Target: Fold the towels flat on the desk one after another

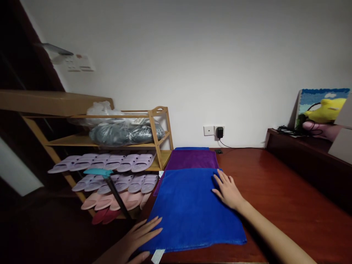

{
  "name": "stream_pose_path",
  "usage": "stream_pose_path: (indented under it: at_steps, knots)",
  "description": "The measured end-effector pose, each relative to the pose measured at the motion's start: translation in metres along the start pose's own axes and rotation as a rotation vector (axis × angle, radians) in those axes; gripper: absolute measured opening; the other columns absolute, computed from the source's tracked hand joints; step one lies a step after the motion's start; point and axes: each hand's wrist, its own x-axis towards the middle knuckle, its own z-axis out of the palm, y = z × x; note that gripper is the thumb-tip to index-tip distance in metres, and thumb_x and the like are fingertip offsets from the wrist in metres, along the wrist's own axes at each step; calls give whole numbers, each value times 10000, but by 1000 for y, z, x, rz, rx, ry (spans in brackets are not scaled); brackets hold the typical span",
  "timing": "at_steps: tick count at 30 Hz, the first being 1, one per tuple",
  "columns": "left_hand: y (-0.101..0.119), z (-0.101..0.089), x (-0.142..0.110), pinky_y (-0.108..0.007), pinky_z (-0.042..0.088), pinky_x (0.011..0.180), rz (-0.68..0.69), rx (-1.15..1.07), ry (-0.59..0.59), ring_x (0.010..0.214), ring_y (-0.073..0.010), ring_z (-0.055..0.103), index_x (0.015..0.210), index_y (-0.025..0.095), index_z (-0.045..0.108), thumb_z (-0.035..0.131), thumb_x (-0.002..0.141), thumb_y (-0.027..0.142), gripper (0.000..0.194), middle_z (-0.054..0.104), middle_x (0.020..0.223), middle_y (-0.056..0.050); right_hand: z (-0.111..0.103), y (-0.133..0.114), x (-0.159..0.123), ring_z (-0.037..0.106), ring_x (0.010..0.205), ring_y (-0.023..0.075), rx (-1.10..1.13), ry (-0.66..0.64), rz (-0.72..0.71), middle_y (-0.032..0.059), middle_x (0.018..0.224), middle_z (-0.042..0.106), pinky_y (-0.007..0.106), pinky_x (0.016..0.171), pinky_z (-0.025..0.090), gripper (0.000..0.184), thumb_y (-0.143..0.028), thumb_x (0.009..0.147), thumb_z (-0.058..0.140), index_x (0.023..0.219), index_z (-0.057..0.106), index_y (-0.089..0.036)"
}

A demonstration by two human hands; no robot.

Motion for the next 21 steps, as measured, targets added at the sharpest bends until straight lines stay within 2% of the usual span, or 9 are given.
stream_pose_path:
  at_steps: [2, 4, 5, 8, 11, 15, 18, 21]
  knots:
    - [-11, 4, -9, -398, 396, 1027, 6, 38, 73, 1268, -240, 445, 1337, 366, 447, 520, 873, 255, 483, 457, 1406, -18, -15, -39, -9, 388, 1251, 281, 9, 0, -145, 155, 1398, 409, 488, 1020, 281, 464, -447, 925, 339, 1282, 487, -189]
    - [-19, 2, -16, -332, 466, 960, -1, 73, 113, 1170, -217, 541, 1220, 352, 557, 553, 853, 248, 382, 568, 1300, -16, -25, -82, -18, 518, 1051, 237, 52, -91, -303, 117, 1156, 579, 437, 938, 360, 350, -405, 919, 375, 1112, 579, -196]
    - [-22, 1, -18, -306, 490, 924, -6, 85, 129, 1113, -207, 580, 1152, 340, 598, 573, 841, 249, 325, 610, 1238, -14, -27, -103, -21, 542, 976, 221, 77, -143, -372, 97, 1054, 608, 414, 907, 383, 314, -410, 907, 402, 1026, 599, -196]
    - [-25, -2, -19, -265, 522, 848, 4, 113, 191, 982, -188, 636, 1022, 308, 642, 601, 818, 245, 218, 672, 1092, -14, -18, -155, -20, 580, 873, 201, 130, -237, -507, 75, 939, 631, 358, 840, 428, 295, -444, 869, 467, 953, 590, -189]
    - [-24, -1, -16, -257, 525, 812, 28, 129, 240, 921, -179, 646, 991, 294, 647, 576, 837, 256, 174, 686, 1020, -20, 4, -191, -8, 618, 799, 221, 141, -270, -547, 94, 923, 659, 342, 730, 466, 388, -512, 842, 470, 1000, 572, -172]
    - [-22, 0, -13, -261, 524, 779, 7, 86, 238, 874, -175, 644, 928, 268, 655, 505, 880, 277, 157, 685, 959, -34, 25, -220, 9, 648, 741, 271, 163, -306, -467, 118, 908, 681, 352, 609, 472, 468, -567, 806, 462, 1013, 574, -162]
    - [-19, -3, -11, -267, 517, 798, -46, 20, 229, 908, -183, 632, 918, 259, 644, 476, 900, 295, 172, 671, 977, -40, 27, -227, 15, 655, 713, 268, 203, -359, -394, 104, 885, 694, 326, 581, 448, 367, -466, 788, 511, 1006, 579, -179]
    - [-15, -4, -5, -295, 490, 876, -107, 5, 374, 1005, -198, 600, 1006, 242, 596, 462, 908, 298, 176, 643, 1048, -55, 26, -216, 19, 640, 690, 204, 359, -306, -240, 52, 823, 691, 268, 582, 409, 211, -329, 801, 489, 954, 574, -211]
